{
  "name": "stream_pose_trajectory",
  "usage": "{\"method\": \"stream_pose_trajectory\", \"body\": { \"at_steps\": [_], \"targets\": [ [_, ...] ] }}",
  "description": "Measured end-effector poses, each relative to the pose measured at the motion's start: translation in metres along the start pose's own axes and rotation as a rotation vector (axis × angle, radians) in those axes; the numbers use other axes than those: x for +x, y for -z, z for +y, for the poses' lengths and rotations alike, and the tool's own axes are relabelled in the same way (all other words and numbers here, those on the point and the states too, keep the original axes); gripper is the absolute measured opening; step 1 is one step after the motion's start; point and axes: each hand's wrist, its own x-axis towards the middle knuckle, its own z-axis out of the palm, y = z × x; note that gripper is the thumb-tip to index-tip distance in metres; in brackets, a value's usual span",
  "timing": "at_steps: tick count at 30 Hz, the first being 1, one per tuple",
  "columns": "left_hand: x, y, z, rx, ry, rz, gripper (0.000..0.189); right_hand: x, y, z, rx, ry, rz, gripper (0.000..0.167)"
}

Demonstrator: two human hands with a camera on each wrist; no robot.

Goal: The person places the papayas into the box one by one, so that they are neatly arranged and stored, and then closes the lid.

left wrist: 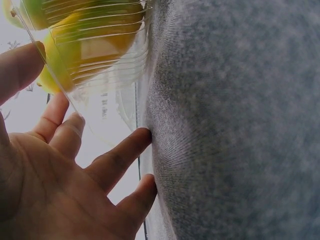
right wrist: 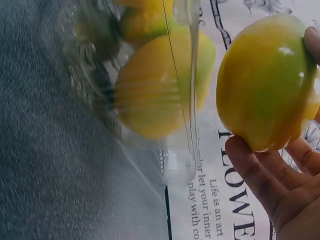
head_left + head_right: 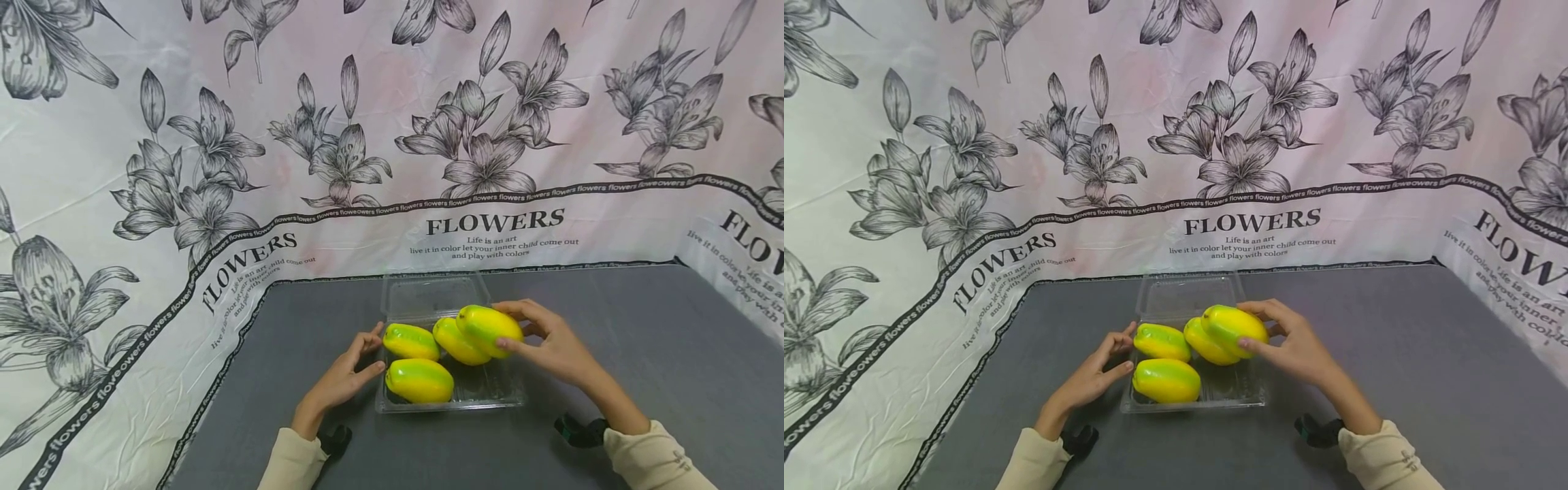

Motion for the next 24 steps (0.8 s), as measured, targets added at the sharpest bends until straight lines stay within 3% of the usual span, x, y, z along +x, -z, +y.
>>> {"method": "stream_pose_trajectory", "body": {
  "at_steps": [10, 24],
  "targets": [
    [0.001, 0.0, 0.0, -0.009, 0.008, -0.006, 0.039, -0.002, -0.011, -0.005, 0.037, 0.026, -0.099, 0.055],
    [0.0, 0.0, 0.0, -0.01, 0.001, -0.005, 0.04, -0.003, -0.017, -0.006, 0.018, 0.06, -0.153, 0.052]
  ]
}}
